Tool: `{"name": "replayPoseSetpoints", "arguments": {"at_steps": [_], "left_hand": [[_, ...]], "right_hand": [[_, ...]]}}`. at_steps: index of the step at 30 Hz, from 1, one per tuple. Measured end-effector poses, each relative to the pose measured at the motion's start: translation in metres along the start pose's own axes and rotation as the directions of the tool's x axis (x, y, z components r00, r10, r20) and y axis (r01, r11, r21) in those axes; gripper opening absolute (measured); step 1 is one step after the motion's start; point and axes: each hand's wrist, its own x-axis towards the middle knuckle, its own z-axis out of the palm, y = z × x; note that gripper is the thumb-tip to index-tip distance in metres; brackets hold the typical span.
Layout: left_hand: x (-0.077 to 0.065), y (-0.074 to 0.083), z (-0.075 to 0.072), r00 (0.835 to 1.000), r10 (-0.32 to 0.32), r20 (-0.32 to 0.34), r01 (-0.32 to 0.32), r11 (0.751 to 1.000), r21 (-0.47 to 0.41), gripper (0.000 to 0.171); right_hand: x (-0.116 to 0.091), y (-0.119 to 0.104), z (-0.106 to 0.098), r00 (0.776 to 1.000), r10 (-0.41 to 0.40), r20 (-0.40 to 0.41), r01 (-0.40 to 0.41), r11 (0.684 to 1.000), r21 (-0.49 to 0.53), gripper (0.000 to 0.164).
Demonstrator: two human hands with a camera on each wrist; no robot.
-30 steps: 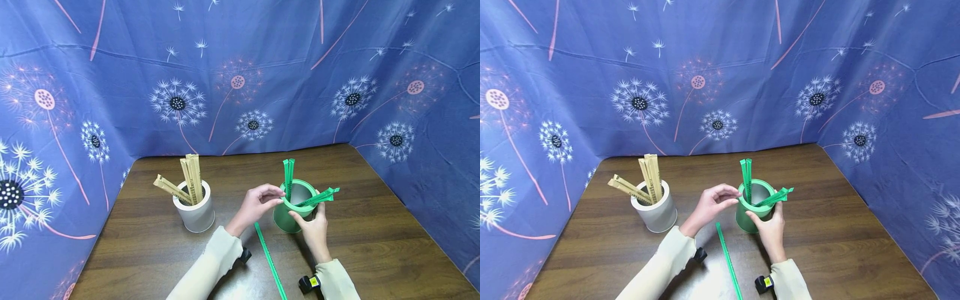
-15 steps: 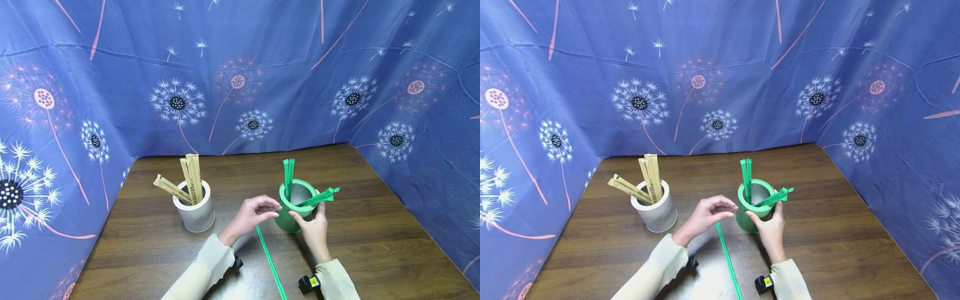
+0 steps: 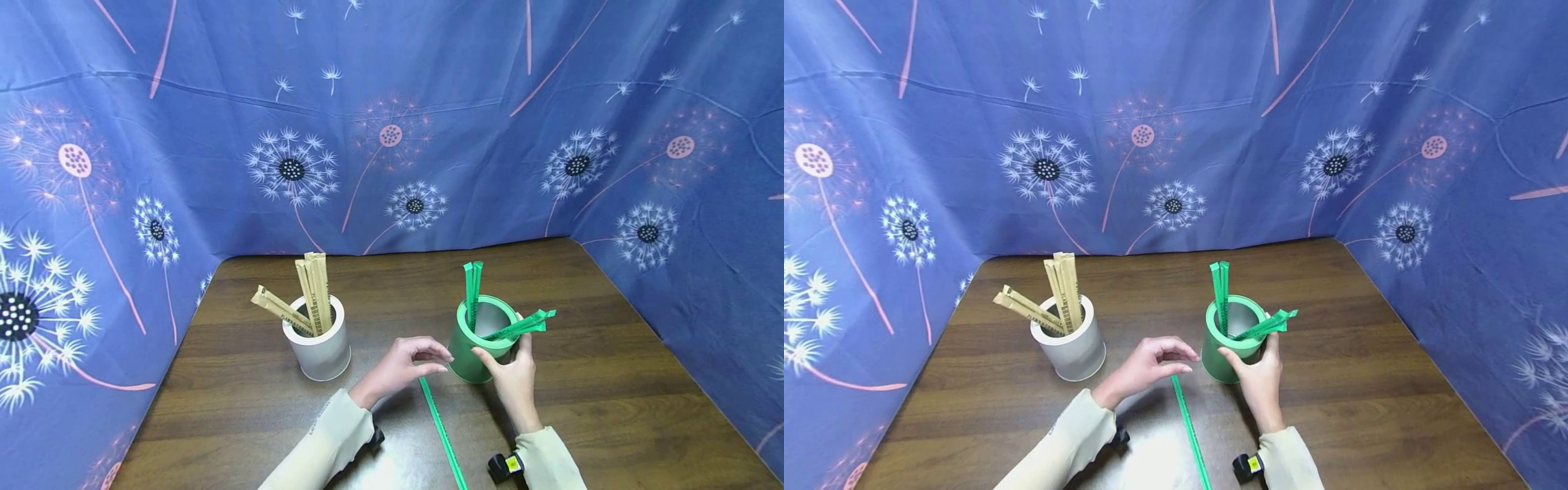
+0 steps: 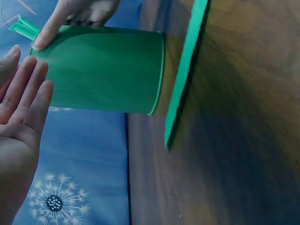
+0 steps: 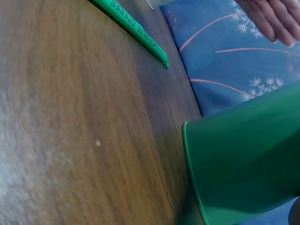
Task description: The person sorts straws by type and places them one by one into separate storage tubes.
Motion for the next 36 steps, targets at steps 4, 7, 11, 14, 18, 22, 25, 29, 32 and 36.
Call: {"name": "replayPoseSetpoints", "arguments": {"at_steps": [4, 7, 11, 14, 18, 22, 25, 29, 32, 36], "left_hand": [[-0.001, -0.002, -0.001, 0.999, -0.007, 0.036, 0.005, 0.999, 0.05, 0.021], [-0.003, -0.002, -0.002, 0.997, -0.02, 0.069, 0.011, 0.992, 0.124, 0.022], [-0.004, -0.003, -0.003, 0.989, -0.031, 0.145, 0.001, 0.979, 0.206, 0.022], [-0.003, -0.005, -0.002, 0.973, -0.01, 0.23, -0.057, 0.957, 0.283, 0.023], [-0.003, -0.007, -0.001, 0.946, -0.031, 0.324, -0.096, 0.925, 0.368, 0.024], [-0.004, -0.007, -0.001, 0.922, -0.085, 0.378, -0.068, 0.925, 0.375, 0.024], [-0.005, -0.009, -0.001, 0.908, -0.097, 0.408, -0.068, 0.926, 0.371, 0.024], [-0.005, -0.01, 0.001, 0.888, -0.104, 0.448, -0.102, 0.906, 0.412, 0.023], [-0.005, -0.011, 0.002, 0.871, -0.117, 0.478, -0.126, 0.886, 0.447, 0.022], [-0.006, -0.013, 0.006, 0.854, -0.13, 0.505, -0.141, 0.875, 0.464, 0.021]], "right_hand": [[0.0, 0.0, 0.0, 1.0, -0.012, -0.008, 0.012, 1.0, 0.005, 0.091], [0.0, 0.0, 0.0, 1.0, -0.008, -0.004, 0.008, 1.0, 0.01, 0.091], [-0.001, 0.0, 0.0, 1.0, -0.001, 0.002, 0.001, 1.0, 0.018, 0.091], [-0.001, -0.001, 0.0, 1.0, -0.002, -0.001, 0.002, 1.0, 0.026, 0.091], [0.0, 0.001, 0.0, 1.0, -0.007, -0.007, 0.007, 1.0, 0.02, 0.091], [0.0, 0.002, 0.0, 1.0, -0.006, -0.004, 0.006, 1.0, 0.008, 0.091], [0.0, 0.001, 0.0, 1.0, -0.001, -0.002, 0.001, 1.0, 0.004, 0.091], [-0.001, 0.0, -0.001, 1.0, 0.007, 0.0, -0.007, 1.0, 0.006, 0.09], [0.0, -0.002, 0.0, 1.0, 0.015, 0.005, -0.015, 1.0, 0.009, 0.091], [0.0, -0.002, -0.001, 1.0, 0.019, 0.005, -0.019, 1.0, -0.001, 0.094]]}}
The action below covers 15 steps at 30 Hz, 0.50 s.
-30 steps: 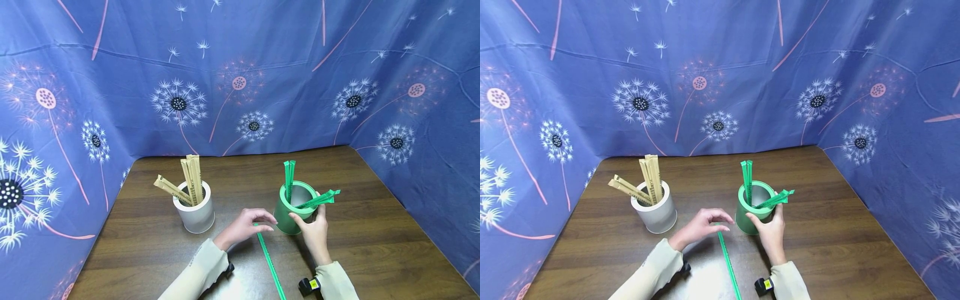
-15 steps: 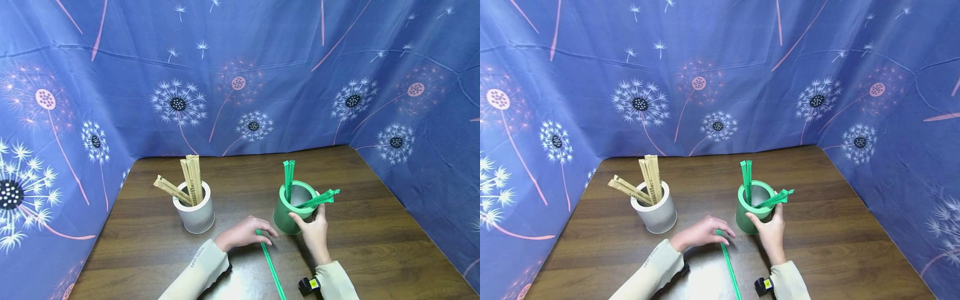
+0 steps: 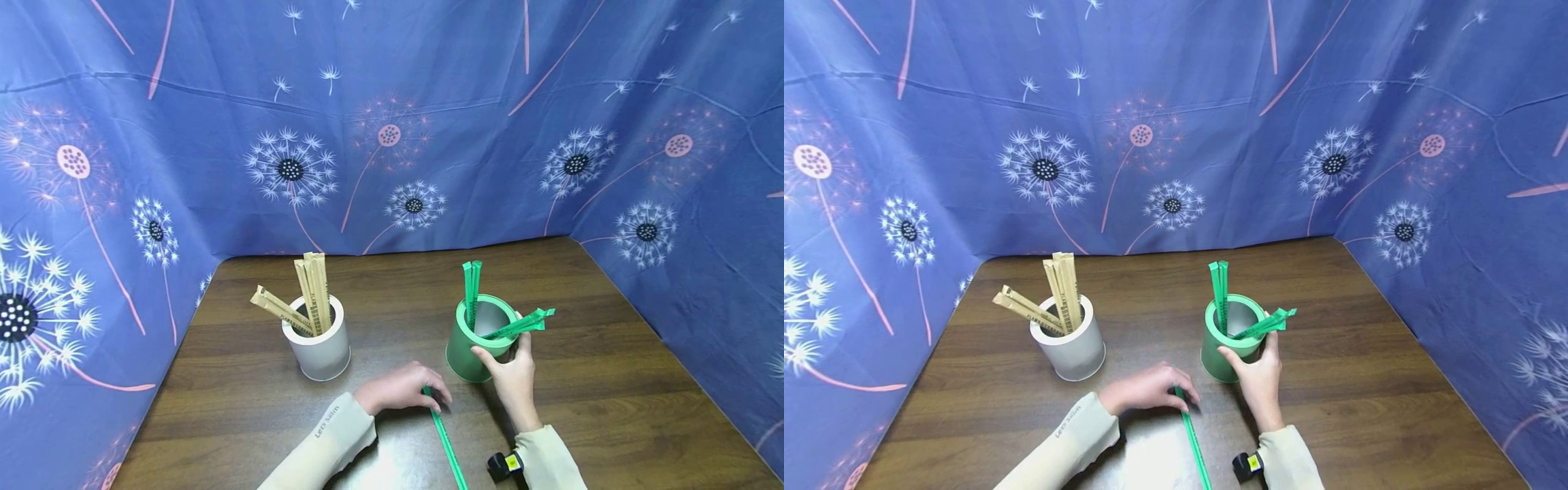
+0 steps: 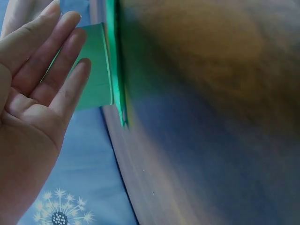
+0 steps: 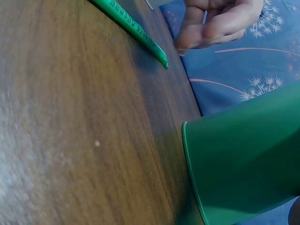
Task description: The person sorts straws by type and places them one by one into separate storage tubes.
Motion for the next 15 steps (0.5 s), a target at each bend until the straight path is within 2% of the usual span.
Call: {"name": "replayPoseSetpoints", "arguments": {"at_steps": [10, 15], "left_hand": [[0.0013, -0.001, 0.0086, 0.997, -0.071, 0.033, 0.069, 0.997, 0.041, 0.019], [0.0017, -0.0025, 0.0102, 0.997, -0.061, 0.041, 0.06, 0.998, 0.037, 0.019]], "right_hand": [[0.0011, 0.0014, 0.0005, 1.0, -0.004, -0.009, 0.004, 1.0, -0.014, 0.092], [0.0005, 0.002, 0.0001, 1.0, -0.007, -0.006, 0.007, 1.0, -0.024, 0.091]]}}
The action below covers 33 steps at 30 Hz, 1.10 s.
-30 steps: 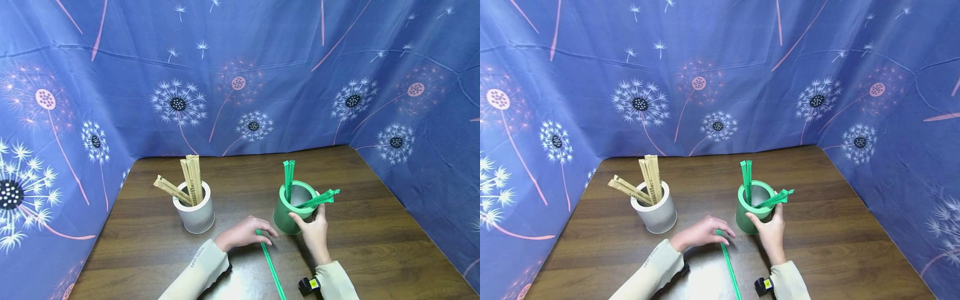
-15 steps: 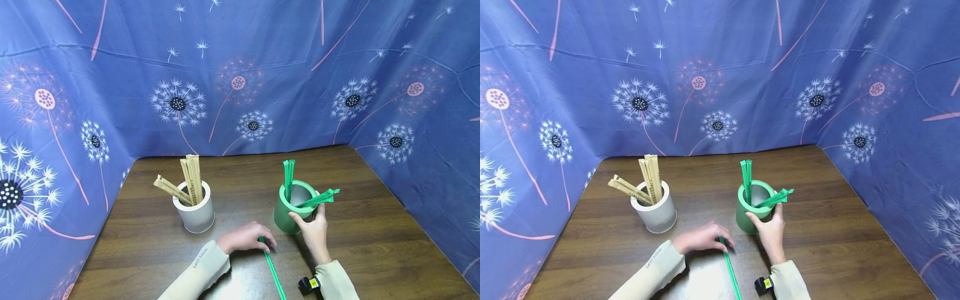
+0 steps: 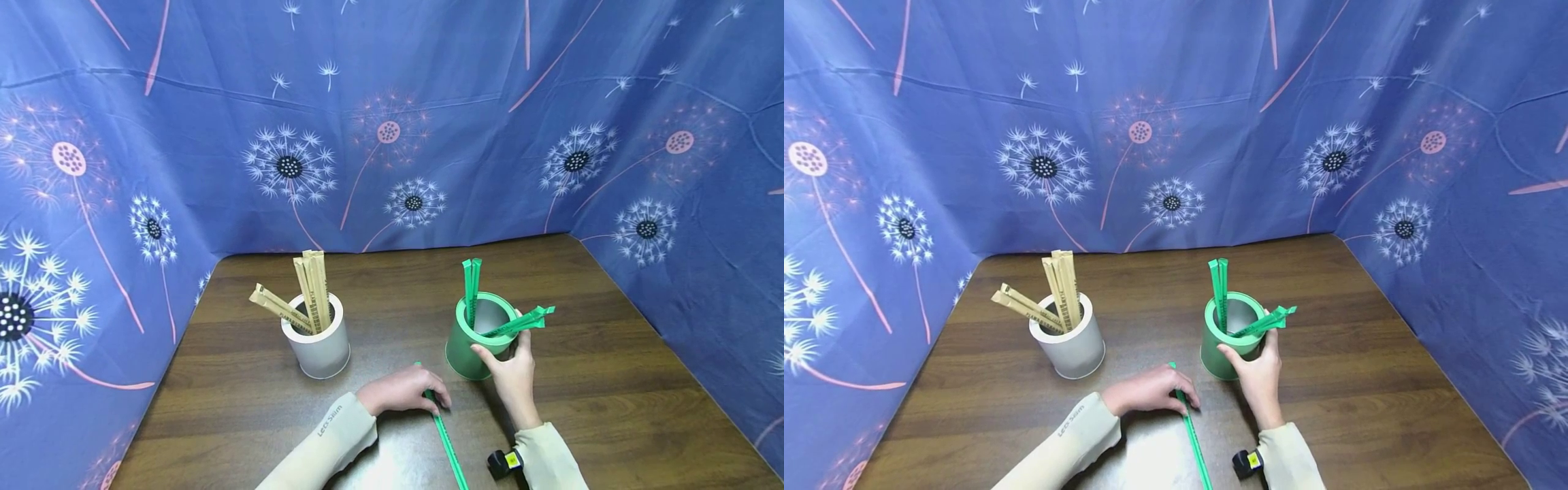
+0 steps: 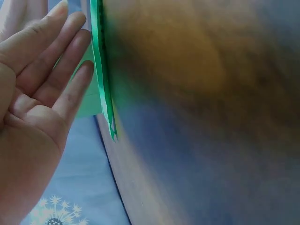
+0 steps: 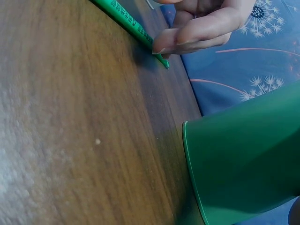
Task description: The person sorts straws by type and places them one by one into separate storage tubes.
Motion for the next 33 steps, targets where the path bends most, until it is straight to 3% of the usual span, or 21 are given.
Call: {"name": "replayPoseSetpoints", "arguments": {"at_steps": [8, 19, 27, 33], "left_hand": [[0.0004, -0.0039, 0.0012, 1.0, -0.018, 0.022, 0.019, 0.999, -0.048, 0.021], [0.0014, -0.0061, 0.0064, 0.999, -0.028, 0.021, 0.028, 0.999, -0.033, 0.023], [0.0008, -0.0063, 0.0052, 0.999, 0.022, 0.027, -0.022, 1.0, 0.009, 0.025], [0.0009, -0.0054, 0.0046, 0.999, 0.021, 0.031, -0.021, 0.999, 0.029, 0.02]], "right_hand": [[0.0, 0.0015, 0.0001, 1.0, -0.009, -0.007, 0.009, 1.0, -0.006, 0.092], [0.0002, 0.0037, 0.001, 1.0, -0.009, -0.02, 0.009, 1.0, -0.015, 0.092], [0.0002, 0.0031, 0.0004, 1.0, -0.009, -0.012, 0.009, 1.0, -0.004, 0.092], [-0.0005, 0.0028, 0.0003, 1.0, -0.016, -0.013, 0.016, 1.0, 0.007, 0.092]]}}
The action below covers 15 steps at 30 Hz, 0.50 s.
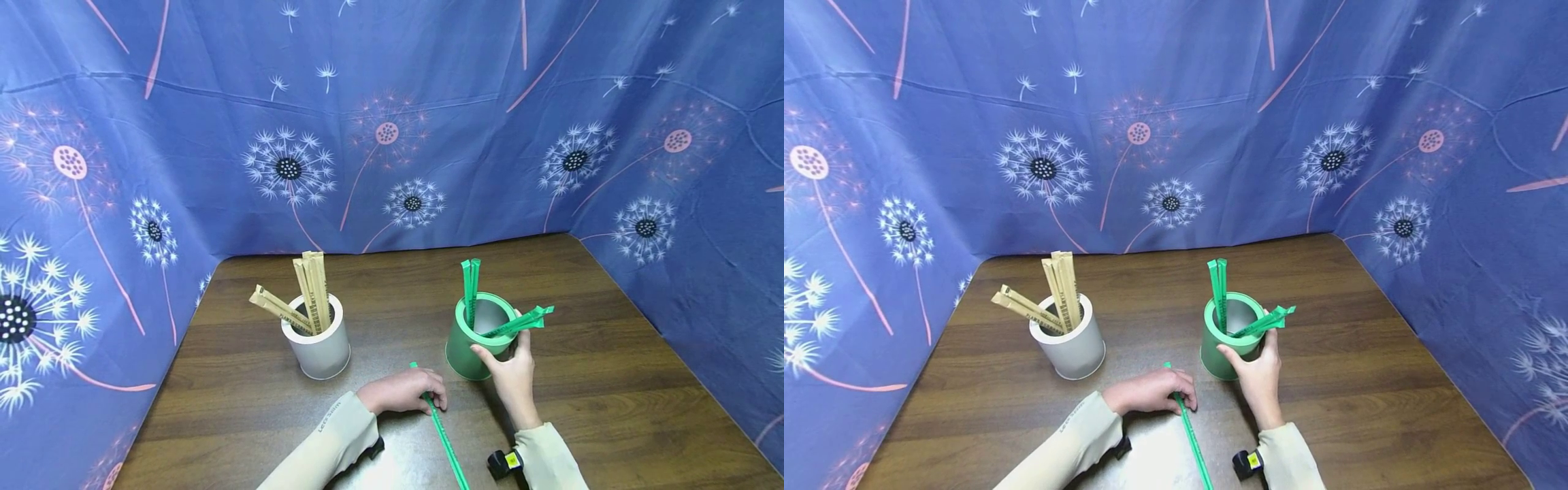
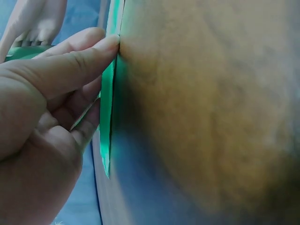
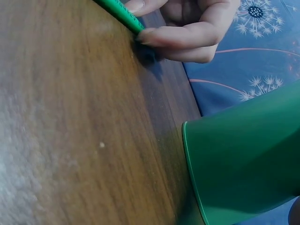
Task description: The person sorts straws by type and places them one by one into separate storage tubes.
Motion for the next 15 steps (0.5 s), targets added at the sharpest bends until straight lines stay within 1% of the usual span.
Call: {"name": "replayPoseSetpoints", "arguments": {"at_steps": [5, 12, 15], "left_hand": [[0.0005, 0.0017, -0.0002, 1.0, 0.011, -0.002, -0.011, 0.998, 0.055, 0.017], [0.0001, 0.0037, 0.0024, 1.0, 0.007, 0.023, -0.011, 0.988, 0.153, 0.012], [-0.0004, 0.0039, 0.0033, 1.0, 0.012, 0.026, -0.016, 0.985, 0.17, 0.011]], "right_hand": [[-0.0002, 0.0, 0.0002, 1.0, -0.005, -0.002, 0.005, 1.0, 0.011, 0.092], [-0.0001, 0.0017, 0.0006, 1.0, -0.009, -0.006, 0.009, 1.0, 0.028, 0.093], [0.0, 0.002, 0.0006, 1.0, -0.005, -0.001, 0.005, 1.0, 0.023, 0.093]]}}
